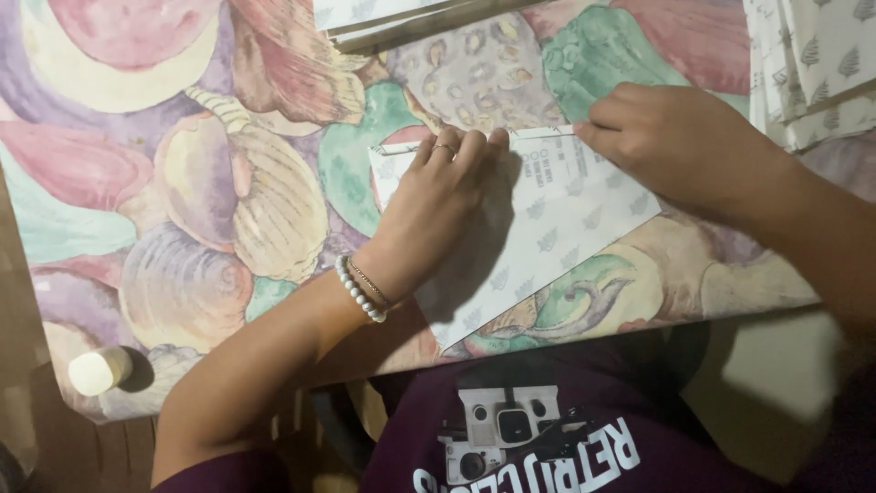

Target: Folding individual sheets of patterned paper into a specific shape on a table.

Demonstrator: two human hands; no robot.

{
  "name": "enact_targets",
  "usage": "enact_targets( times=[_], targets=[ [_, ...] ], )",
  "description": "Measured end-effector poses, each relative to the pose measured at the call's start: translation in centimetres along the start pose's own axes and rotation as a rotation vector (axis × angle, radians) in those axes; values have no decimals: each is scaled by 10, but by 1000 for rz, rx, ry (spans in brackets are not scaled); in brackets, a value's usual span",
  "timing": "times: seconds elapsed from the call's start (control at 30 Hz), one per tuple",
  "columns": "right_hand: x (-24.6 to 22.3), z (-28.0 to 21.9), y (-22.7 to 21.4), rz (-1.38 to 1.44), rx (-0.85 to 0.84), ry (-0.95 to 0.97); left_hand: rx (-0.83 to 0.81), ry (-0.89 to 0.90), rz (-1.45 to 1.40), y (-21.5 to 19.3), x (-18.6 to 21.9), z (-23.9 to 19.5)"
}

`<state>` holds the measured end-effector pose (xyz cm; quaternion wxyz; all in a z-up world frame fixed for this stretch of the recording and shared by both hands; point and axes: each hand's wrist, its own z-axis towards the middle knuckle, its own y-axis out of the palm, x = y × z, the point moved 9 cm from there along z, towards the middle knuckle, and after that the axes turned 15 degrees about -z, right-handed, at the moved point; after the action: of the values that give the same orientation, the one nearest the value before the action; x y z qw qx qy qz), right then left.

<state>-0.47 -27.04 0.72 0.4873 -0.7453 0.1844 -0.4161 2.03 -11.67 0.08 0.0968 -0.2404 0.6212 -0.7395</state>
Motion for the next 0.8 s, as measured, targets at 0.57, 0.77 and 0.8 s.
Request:
enact_targets(
  times=[0.57, 0.77, 0.8],
  targets=[
    [0, -13, 19, -119, -21, 37, -42, -57, 115, 2, 11, 21],
    [0, -11, 20, -82, -31, 98, 18, -46, -52, -7, 8, 23],
    [1, -10, 19, -63, -48, 125, -21, -15, 80, -3, 9, 21]
  ],
)
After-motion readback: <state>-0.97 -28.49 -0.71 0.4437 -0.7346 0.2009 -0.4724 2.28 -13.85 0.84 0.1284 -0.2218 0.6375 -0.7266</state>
